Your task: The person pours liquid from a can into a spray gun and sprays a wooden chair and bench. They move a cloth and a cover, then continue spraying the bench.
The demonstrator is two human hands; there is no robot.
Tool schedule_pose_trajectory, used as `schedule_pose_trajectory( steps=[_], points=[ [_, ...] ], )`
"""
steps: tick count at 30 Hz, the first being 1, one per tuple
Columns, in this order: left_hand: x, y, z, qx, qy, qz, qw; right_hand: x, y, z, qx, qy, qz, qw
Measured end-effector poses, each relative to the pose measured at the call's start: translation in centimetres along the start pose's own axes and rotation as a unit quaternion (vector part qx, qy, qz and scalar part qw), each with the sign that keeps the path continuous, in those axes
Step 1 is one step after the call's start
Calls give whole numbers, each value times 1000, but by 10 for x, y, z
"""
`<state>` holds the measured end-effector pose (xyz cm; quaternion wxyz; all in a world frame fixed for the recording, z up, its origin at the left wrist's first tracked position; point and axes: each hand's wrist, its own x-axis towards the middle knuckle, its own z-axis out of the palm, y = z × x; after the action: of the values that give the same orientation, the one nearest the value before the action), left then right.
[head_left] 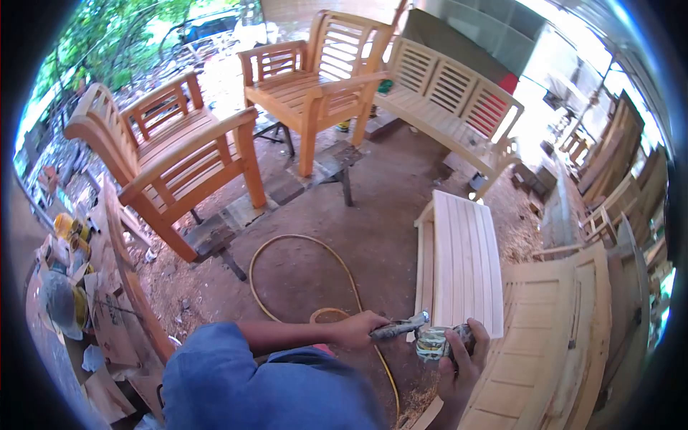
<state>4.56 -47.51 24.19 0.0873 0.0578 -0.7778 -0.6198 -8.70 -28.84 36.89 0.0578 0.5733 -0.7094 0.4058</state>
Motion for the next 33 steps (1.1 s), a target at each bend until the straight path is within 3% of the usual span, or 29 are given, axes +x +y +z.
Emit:
schedule_pose_trajectory(
  steps=[4, 10, 17, 18, 22, 25, 28, 31, 33],
  points=[
    [5, -13, -45, 9, 45, -9, 999, 56, 14, 34, 11, -15, -79, 997],
    [5, -12, -97, -7, 107, -43, 993, 116, 34, 78, 84, -66, -109, 988],
    [30, -35, -107, -10, 207, -47, 977, 183, 72, 97, 151, -135, -176, 963],
    [37, -34, -108, 5, 220, -49, 974, 199, 84, 91, 164, -180, -184, 952],
    [68, -9, -109, 32, 294, -60, 953, 244, 114, 86, 196, -185, -285, 920],
    [94, -5, -104, 42, 331, -60, 941, 273, 137, 82, 250, -217, -298, 895],
    [117, 0, -99, 22, 356, -44, 933, 303, 151, 74, 210, -165, -392, 881],
    [137, 8, -93, 11, 341, -116, 933, 304, 173, 73, 251, -235, -305, 888],
    [150, 17, -87, 3, 352, -136, 926, 311, 186, 69, 261, -239, -308, 883]
  ],
)
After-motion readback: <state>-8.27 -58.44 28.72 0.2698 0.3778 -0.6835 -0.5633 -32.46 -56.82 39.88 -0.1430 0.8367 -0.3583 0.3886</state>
